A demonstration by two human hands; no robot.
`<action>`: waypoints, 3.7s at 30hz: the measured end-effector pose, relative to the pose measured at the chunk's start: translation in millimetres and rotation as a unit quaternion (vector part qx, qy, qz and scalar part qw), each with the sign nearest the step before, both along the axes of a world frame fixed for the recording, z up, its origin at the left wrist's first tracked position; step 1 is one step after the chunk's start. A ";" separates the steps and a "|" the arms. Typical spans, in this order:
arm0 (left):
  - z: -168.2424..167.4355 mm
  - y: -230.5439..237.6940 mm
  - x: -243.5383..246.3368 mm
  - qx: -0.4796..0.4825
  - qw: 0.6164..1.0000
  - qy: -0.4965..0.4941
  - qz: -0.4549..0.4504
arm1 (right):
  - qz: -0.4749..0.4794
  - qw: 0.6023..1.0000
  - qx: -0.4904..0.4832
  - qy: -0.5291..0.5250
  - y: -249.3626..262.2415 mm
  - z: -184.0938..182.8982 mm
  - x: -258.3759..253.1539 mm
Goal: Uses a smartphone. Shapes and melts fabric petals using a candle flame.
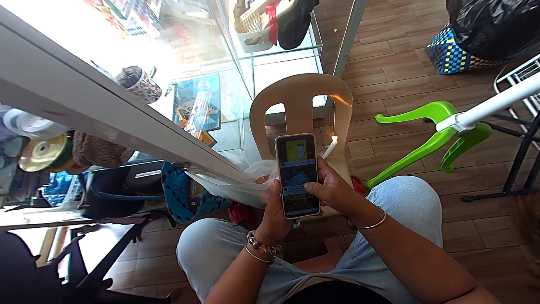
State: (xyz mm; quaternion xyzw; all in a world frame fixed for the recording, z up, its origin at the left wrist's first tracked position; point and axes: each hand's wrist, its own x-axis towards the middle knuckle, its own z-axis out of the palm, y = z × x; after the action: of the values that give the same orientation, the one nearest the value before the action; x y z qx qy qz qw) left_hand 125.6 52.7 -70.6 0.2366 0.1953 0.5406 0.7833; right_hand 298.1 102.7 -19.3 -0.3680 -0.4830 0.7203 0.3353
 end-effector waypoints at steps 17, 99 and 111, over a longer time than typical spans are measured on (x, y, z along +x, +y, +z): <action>1.6 1.0 -0.8 0.024 1.000 -0.003 -0.005 | 0.003 1.000 0.023 0.006 -1.7 -2.3 0.3; 87.7 -79.1 -205.3 -0.027 0.919 0.276 0.281 | -0.015 0.977 0.177 0.119 -7.2 -25.2 18.4; 64.0 69.9 -292.2 -0.170 0.790 0.461 0.367 | -0.104 0.985 0.111 -0.081 -55.4 -40.7 83.4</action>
State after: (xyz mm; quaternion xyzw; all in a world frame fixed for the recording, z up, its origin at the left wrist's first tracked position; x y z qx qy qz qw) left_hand -166.6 122.6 -6.6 0.2310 0.6941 0.5724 0.3706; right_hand 381.5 47.3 -60.0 -0.4335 -0.5448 0.5915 0.4067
